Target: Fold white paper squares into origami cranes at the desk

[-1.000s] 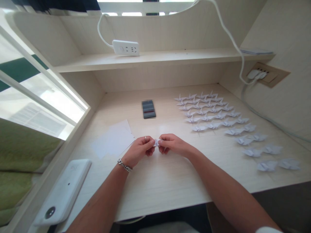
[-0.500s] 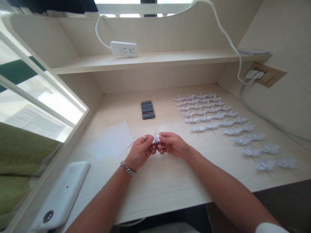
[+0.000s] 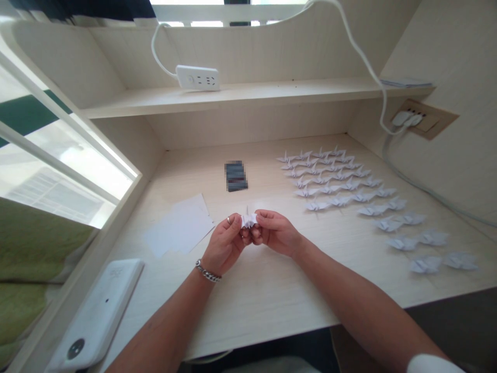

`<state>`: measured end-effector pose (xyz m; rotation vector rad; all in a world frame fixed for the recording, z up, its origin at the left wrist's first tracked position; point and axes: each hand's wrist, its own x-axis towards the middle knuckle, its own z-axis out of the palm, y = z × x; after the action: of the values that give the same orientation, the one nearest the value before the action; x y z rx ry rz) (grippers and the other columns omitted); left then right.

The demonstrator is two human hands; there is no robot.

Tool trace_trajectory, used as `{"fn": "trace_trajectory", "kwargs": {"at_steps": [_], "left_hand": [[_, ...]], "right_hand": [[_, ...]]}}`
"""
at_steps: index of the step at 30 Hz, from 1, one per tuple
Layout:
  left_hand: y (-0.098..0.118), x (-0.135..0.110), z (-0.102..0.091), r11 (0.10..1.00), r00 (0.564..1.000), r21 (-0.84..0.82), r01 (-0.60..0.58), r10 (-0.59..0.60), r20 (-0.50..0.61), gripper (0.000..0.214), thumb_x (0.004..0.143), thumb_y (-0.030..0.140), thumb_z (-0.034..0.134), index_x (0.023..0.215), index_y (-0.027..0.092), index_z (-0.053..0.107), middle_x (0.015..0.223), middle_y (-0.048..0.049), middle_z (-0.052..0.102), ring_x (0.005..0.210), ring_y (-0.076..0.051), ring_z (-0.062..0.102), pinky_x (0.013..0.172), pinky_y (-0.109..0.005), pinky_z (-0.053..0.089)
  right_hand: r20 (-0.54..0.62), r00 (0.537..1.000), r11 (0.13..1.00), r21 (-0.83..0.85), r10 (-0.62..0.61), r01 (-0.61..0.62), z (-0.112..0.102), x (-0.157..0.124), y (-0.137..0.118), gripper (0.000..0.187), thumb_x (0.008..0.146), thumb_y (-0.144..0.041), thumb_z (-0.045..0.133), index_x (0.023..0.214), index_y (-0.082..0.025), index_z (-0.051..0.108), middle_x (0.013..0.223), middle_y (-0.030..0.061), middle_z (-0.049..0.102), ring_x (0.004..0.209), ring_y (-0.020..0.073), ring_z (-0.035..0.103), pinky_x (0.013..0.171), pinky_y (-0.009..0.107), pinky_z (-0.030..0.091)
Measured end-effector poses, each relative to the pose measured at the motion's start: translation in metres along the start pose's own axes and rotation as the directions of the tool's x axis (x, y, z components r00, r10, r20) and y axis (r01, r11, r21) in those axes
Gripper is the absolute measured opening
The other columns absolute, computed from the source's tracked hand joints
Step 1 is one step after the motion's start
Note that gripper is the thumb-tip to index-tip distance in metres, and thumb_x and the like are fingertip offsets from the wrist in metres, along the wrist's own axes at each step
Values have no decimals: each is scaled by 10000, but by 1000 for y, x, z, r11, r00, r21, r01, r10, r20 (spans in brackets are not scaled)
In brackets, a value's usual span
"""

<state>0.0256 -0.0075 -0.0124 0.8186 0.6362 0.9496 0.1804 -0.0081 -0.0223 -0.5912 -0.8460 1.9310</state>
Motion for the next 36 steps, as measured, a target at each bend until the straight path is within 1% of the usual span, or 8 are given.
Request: {"fn": "trace_trajectory", "kwargs": {"at_steps": [6, 12, 15, 19, 24, 28, 30, 36], "left_hand": [[-1, 0, -1, 1000, 1000, -14, -2, 2, 3, 324, 774, 425, 697, 697, 171, 510, 649, -9, 578, 650, -158, 580, 662, -327, 485], [-3, 1, -6, 995, 997, -94, -31, 38, 72, 274, 800, 361, 685, 701, 167, 519, 642, -3, 566, 660, -158, 579, 648, -309, 474], [-2, 2, -8, 997, 996, -72, -18, 23, 81, 281, 801, 365, 683, 687, 163, 524, 639, -7, 560, 662, -161, 576, 650, -309, 465], [0, 2, -10, 1000, 998, 13, -25, 24, 56, 284, 811, 382, 669, 695, 158, 539, 630, -7, 555, 633, -143, 552, 627, -288, 442], [1, 3, -9, 982, 998, 182, -49, 55, -29, 290, 826, 393, 646, 701, 149, 554, 602, 2, 556, 576, -109, 510, 568, -243, 404], [1, 4, -12, 922, 993, 379, -80, 106, -49, 300, 828, 392, 639, 676, 148, 552, 583, 6, 561, 550, -99, 490, 555, -238, 393], [1, 5, -14, 883, 989, 459, -100, 137, -48, 308, 841, 398, 620, 670, 150, 552, 580, 6, 565, 547, -99, 489, 559, -240, 392], [3, 5, -12, 803, 980, 580, -137, 195, -39, 293, 855, 389, 595, 680, 158, 551, 569, 18, 558, 537, -97, 480, 555, -239, 389]], "right_hand": [[18, 1000, 1000, 17, -8, 8, -1, 0, 0, 270, 745, -372, 732, 703, -160, 571, 619, -1, 584, 560, 107, 525, 515, 219, 371], [73, 997, 998, 52, -31, 27, -3, 0, 1, 248, 761, -356, 724, 735, -145, 595, 618, -1, 590, 546, 100, 526, 514, 216, 384], [70, 997, 999, 26, -36, 34, -2, -1, -2, 234, 783, -340, 706, 723, -144, 593, 620, 4, 596, 556, 105, 539, 543, 229, 406], [51, 998, 999, -32, -21, 22, -3, -2, -4, 238, 798, -342, 681, 708, -148, 576, 627, 15, 608, 569, 116, 556, 552, 239, 414], [-24, 1000, 987, -159, 20, -23, -7, 0, -4, 258, 801, -391, 657, 739, -158, 565, 643, 7, 605, 565, 115, 558, 524, 230, 405], [-73, 997, 953, -301, 6, -28, -8, 0, -3, 317, 772, -452, 677, 732, -154, 579, 631, -6, 589, 547, 102, 544, 515, 222, 395], [-93, 996, 939, -343, -6, -27, -8, 0, -2, 335, 750, -465, 695, 715, -151, 584, 617, -12, 579, 533, 97, 535, 512, 223, 391], [-62, 998, 942, -336, -8, -14, -12, 1, -1, 320, 740, -433, 716, 689, -141, 596, 625, -10, 581, 542, 93, 531, 527, 229, 392]]}}
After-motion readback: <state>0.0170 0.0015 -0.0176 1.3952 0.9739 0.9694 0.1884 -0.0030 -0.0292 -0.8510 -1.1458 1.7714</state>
